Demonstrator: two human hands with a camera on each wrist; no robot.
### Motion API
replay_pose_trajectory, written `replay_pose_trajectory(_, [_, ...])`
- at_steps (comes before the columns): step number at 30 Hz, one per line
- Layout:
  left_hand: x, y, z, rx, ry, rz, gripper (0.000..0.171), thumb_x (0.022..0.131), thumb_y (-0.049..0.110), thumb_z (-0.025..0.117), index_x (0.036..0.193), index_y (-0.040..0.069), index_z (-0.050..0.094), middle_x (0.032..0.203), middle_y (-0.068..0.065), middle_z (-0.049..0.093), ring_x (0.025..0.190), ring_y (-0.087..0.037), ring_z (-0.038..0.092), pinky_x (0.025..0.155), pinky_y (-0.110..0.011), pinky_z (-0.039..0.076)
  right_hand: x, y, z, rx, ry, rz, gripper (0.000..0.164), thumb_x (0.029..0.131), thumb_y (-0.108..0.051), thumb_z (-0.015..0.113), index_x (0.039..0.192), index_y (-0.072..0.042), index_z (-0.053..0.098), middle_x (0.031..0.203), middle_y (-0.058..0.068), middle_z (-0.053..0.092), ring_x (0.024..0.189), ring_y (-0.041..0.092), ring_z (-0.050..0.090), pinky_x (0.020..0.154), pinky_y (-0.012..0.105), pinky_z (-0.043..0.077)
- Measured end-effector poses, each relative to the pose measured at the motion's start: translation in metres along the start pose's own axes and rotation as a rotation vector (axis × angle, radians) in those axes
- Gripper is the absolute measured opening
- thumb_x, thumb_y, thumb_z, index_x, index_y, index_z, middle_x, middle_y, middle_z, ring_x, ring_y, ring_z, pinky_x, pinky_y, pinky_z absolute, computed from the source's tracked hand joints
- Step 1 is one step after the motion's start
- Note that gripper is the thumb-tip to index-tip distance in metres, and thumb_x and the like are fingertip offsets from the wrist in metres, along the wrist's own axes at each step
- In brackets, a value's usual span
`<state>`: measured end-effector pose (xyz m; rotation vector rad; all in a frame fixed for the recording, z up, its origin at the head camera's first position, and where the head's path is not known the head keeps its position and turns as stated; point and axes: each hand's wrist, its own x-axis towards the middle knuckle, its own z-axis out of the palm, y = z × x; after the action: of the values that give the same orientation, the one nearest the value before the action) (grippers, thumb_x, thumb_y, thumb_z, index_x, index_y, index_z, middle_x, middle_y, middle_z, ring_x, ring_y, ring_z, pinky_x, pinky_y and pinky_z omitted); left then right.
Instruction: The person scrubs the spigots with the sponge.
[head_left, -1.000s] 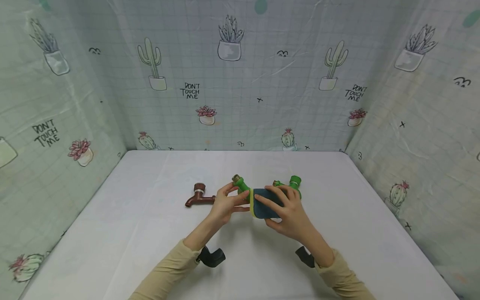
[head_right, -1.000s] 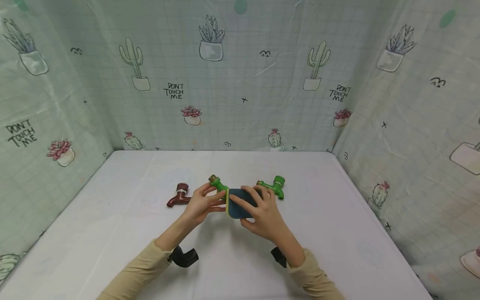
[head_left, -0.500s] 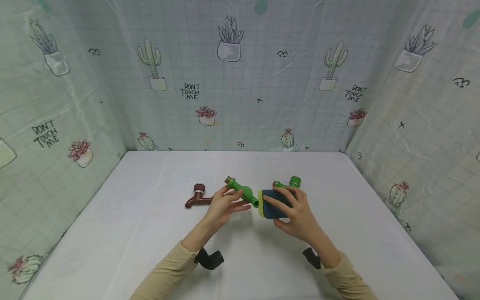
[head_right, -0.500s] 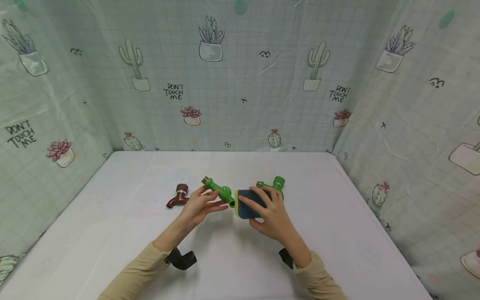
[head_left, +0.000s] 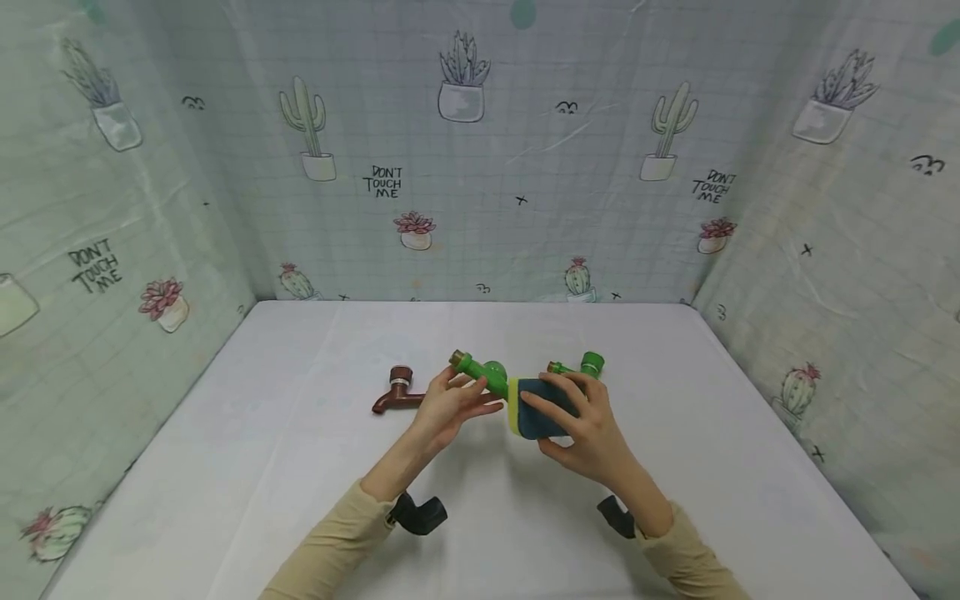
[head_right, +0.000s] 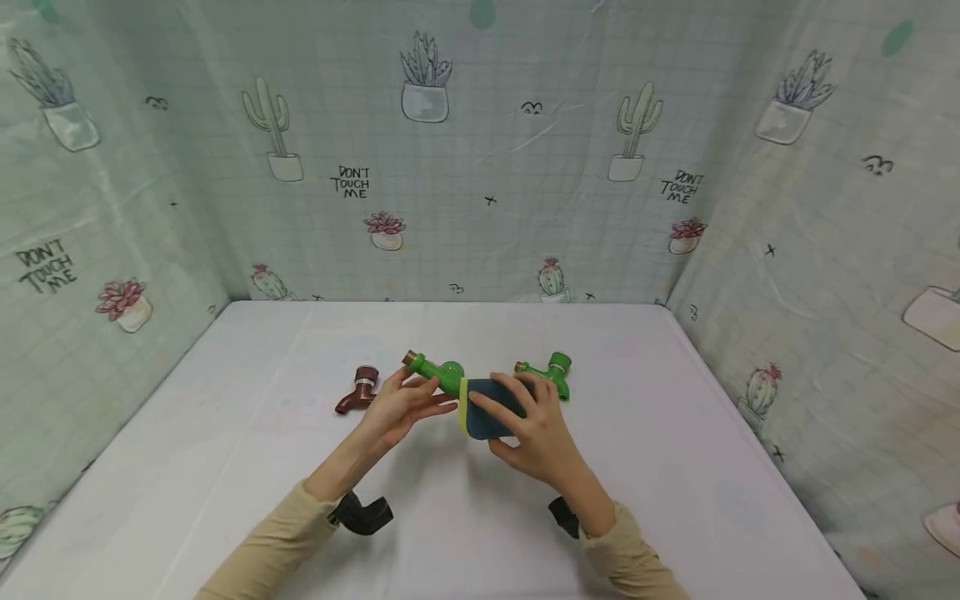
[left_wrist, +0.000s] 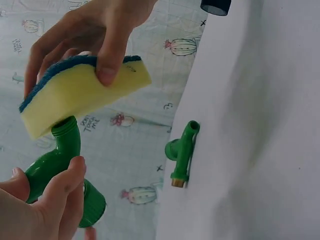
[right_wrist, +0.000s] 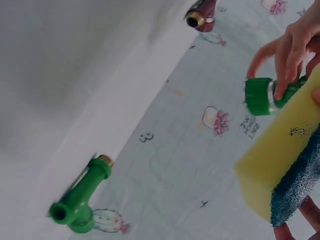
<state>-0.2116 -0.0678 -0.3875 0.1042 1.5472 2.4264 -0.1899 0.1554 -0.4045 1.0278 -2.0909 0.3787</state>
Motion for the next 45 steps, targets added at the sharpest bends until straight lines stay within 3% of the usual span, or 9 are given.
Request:
replay_pose_trajectory(5, [0.002,0.004,-0.009,0.002,-0.021,-0.02,0.034,0.088,-0.004,0.048,0.119,0.003,0.039,0.105,-0.014,0.058,0.092,-0.026,0.064,0.085,-0.045,0.049,-0.015,0.011,-0.003,0.01,-0.03,0.075,0.066,0.058,-0.021,0.074,0.121,-0.023,0.054,0.123,0.014,0.048,0.104,0.031,0.038,0.08,0.051,0.034])
replay_pose_trajectory(11, [0.007,0.003,-0.016,0.042,-0.022,-0.05,0.021,0.089,0.003,0.05,0.109,0.002,0.044,0.109,-0.01,0.051,0.094,-0.03,0.062,0.085,-0.048,0.048,-0.026,0.019,-0.007,0.068,-0.044,0.153,0.046,0.08,-0.043,0.056,0.121,-0.022,0.054,0.125,0.013,0.046,0.102,0.028,0.036,0.08,0.05,0.034])
replay_pose_trajectory(14, [0.011,-0.002,-0.021,0.137,-0.002,-0.039,0.025,0.091,0.009,0.05,0.113,0.0,0.046,0.114,-0.017,0.049,0.091,-0.029,0.063,0.082,-0.048,0.049,-0.03,0.019,-0.007,0.08,-0.052,0.172,0.048,0.083,-0.05,0.045,0.122,-0.022,0.054,0.125,0.013,0.046,0.102,0.028,0.036,0.079,0.05,0.034])
replay_pose_trajectory(19, [0.018,-0.008,-0.029,0.364,0.048,0.076,0.037,0.089,0.012,0.054,0.122,-0.001,0.047,0.124,-0.026,0.039,0.09,-0.031,0.063,0.074,-0.045,0.053,-0.033,0.019,-0.007,0.099,-0.05,0.191,0.048,0.083,-0.05,0.044,0.121,-0.022,0.054,0.125,0.012,0.045,0.102,0.027,0.037,0.079,0.049,0.034])
replay_pose_trajectory(24, [0.027,-0.013,-0.033,0.624,0.139,0.269,0.035,0.079,0.011,0.067,0.108,-0.005,0.058,0.127,-0.025,0.039,0.099,-0.036,0.056,0.073,-0.04,0.055,-0.034,0.02,-0.006,0.103,-0.048,0.2,0.05,0.083,-0.052,0.043,0.121,-0.022,0.054,0.125,0.012,0.045,0.102,0.026,0.036,0.079,0.05,0.035])
replay_pose_trajectory(28, [0.036,-0.019,-0.032,0.934,0.209,0.4,0.031,0.072,0.014,0.073,0.097,-0.002,0.066,0.122,-0.023,0.04,0.105,-0.038,0.048,0.084,-0.043,0.048,-0.035,0.021,-0.006,0.108,-0.044,0.201,0.049,0.082,-0.05,0.048,0.122,-0.021,0.053,0.125,0.012,0.045,0.103,0.027,0.036,0.079,0.051,0.035])
replay_pose_trajectory(32, [0.045,-0.028,-0.03,1.263,0.218,0.45,0.024,0.071,0.02,0.073,0.092,0.008,0.069,0.126,-0.019,0.038,0.102,-0.04,0.042,0.073,-0.044,0.048,-0.036,0.022,-0.006,0.117,-0.031,0.199,0.049,0.076,-0.038,0.062,0.121,-0.021,0.054,0.125,0.013,0.046,0.103,0.028,0.036,0.079,0.051,0.035])
replay_pose_trajectory(36, [0.053,-0.038,-0.027,1.52,0.185,0.512,0.02,0.071,0.021,0.071,0.089,0.012,0.069,0.125,-0.02,0.039,0.092,-0.037,0.043,0.056,-0.037,0.05,-0.036,0.023,-0.007,0.121,-0.024,0.208,0.049,0.078,-0.042,0.059,0.121,-0.02,0.054,0.125,0.013,0.046,0.104,0.027,0.036,0.079,0.05,0.034])
replay_pose_trajectory(45, [0.072,-0.055,-0.023,1.951,0.147,0.594,0.018,0.073,0.022,0.068,0.087,0.011,0.069,0.104,-0.02,0.05,0.084,-0.032,0.049,0.059,-0.043,0.053,-0.037,0.025,-0.012,0.125,-0.03,0.238,0.05,0.079,-0.045,0.058,0.122,-0.02,0.053,0.125,0.013,0.045,0.105,0.027,0.035,0.08,0.047,0.033])
